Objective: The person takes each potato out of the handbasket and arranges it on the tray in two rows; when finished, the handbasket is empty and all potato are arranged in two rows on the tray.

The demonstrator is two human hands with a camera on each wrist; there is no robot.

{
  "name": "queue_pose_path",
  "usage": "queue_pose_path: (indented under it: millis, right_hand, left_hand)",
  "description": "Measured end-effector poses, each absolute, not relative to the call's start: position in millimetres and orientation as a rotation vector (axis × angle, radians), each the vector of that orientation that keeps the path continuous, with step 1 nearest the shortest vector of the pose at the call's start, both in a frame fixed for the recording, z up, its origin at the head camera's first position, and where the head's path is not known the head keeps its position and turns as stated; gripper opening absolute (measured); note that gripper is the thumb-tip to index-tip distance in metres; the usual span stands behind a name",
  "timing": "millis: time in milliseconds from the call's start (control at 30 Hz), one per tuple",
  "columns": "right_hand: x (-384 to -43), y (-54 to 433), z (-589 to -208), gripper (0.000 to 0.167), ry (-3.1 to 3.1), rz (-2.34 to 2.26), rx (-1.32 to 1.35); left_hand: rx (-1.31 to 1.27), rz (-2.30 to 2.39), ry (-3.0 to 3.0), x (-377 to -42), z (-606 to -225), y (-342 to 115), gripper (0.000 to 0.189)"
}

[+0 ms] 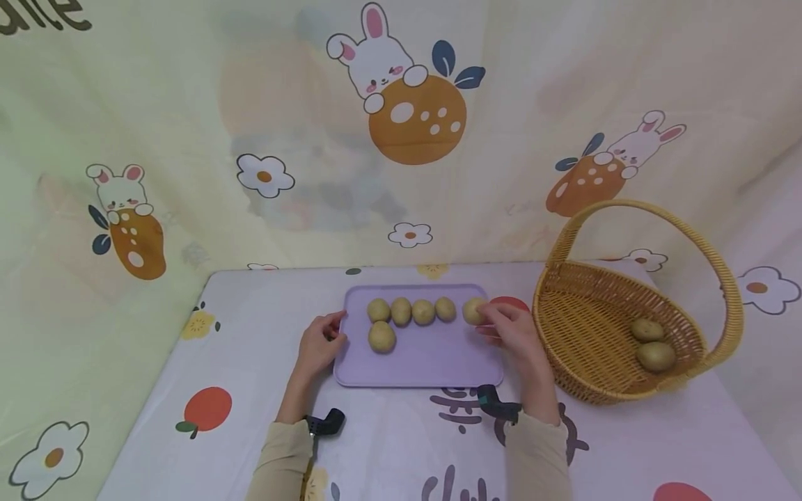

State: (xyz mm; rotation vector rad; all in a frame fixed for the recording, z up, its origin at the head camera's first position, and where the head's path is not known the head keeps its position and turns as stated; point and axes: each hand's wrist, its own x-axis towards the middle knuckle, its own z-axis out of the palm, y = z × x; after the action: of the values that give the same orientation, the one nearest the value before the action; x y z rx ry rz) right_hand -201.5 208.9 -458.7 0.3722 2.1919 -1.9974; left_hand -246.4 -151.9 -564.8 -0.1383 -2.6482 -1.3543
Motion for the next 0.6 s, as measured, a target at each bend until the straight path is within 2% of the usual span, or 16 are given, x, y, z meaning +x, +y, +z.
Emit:
queue_pose_path:
  millis: [133, 333, 600]
  right_hand:
    - [-205, 197, -470, 0.025, 2.186, -1.968, 0.354]
    - [-209, 172, -488, 0.043, 2.168, -1.898, 0.387]
    - [-210, 141, -507, 0.034, 2.086, -1.902, 0.385]
  left_hand:
    - [-0.149, -1.349, -2.636, -246, -565, -152, 0.046]
    - [-0.149, -1.357, -2.638, -244, -564, -153, 0.046]
    - [-0.157, -1.366, -2.632, -245, -562, -152, 0.046]
